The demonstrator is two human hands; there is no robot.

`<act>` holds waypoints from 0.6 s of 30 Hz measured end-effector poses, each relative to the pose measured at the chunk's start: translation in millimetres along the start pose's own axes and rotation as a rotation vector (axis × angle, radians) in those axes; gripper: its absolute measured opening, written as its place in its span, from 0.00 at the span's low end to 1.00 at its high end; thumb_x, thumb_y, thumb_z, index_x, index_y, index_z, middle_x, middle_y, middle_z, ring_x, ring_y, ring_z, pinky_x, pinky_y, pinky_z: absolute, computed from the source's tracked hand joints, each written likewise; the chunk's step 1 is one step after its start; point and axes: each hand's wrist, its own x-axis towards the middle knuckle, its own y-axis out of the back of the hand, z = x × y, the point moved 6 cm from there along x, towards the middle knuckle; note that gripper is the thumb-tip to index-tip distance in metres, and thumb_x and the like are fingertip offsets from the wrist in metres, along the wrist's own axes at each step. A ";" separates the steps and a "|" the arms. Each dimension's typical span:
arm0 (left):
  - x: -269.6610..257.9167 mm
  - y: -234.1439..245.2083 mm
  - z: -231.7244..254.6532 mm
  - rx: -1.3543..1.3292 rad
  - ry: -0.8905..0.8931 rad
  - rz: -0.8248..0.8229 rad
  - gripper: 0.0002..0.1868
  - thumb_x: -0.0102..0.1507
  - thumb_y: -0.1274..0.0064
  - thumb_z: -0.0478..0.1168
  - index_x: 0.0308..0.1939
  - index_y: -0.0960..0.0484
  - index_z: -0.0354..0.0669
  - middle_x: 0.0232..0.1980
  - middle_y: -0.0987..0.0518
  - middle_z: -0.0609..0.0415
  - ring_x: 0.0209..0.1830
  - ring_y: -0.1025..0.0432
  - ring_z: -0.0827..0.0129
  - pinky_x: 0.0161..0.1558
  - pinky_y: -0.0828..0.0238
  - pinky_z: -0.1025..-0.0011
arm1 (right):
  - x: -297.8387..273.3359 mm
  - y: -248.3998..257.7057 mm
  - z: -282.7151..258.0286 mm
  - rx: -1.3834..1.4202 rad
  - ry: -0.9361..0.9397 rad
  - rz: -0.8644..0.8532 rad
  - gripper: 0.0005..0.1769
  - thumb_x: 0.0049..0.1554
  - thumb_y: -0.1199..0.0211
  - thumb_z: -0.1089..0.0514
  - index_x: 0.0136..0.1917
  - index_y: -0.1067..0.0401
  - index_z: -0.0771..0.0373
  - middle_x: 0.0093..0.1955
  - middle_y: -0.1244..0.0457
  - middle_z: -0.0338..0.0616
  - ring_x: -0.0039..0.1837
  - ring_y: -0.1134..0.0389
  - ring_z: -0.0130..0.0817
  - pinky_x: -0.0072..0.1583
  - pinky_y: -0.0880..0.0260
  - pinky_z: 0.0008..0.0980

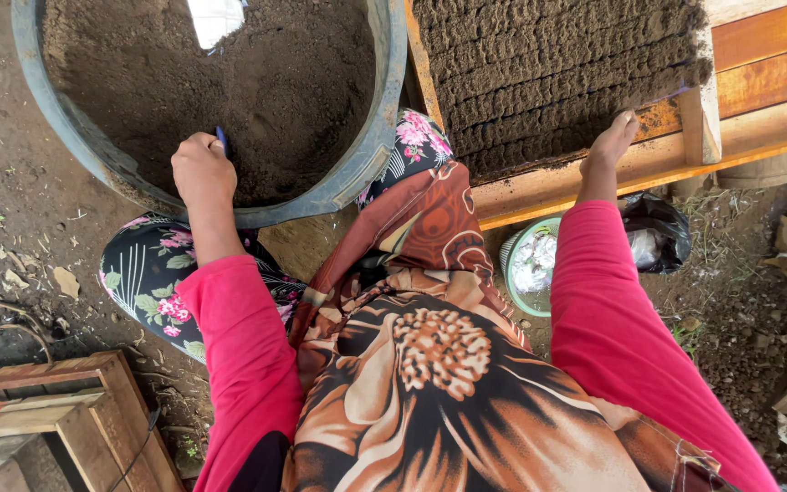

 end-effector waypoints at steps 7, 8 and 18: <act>11.7 -15.2 -23.1 0.092 0.126 0.031 0.03 0.59 0.34 0.38 0.34 0.14 0.49 0.30 0.17 0.52 0.31 0.20 0.55 0.33 0.18 0.59 | 47.5 -9.4 3.5 -0.079 0.051 0.051 0.38 0.65 0.50 0.30 0.74 0.40 0.60 0.77 0.47 0.64 0.79 0.48 0.54 0.82 0.52 0.48; 11.1 -12.4 -23.2 0.140 0.141 0.000 0.04 0.58 0.34 0.38 0.31 0.13 0.55 0.31 0.17 0.54 0.34 0.19 0.57 0.35 0.20 0.61 | 32.0 -7.8 -19.0 0.059 -0.039 0.154 0.41 0.62 0.54 0.32 0.76 0.45 0.63 0.79 0.53 0.59 0.81 0.52 0.52 0.80 0.53 0.45; -9.1 32.5 -12.2 -0.009 0.208 0.106 0.11 0.57 0.45 0.32 0.24 0.23 0.57 0.31 0.19 0.52 0.35 0.21 0.49 0.38 0.24 0.52 | -212.4 -107.1 -282.4 0.379 0.585 -0.331 0.29 0.65 0.50 0.41 0.68 0.34 0.64 0.71 0.41 0.57 0.75 0.43 0.48 0.75 0.45 0.48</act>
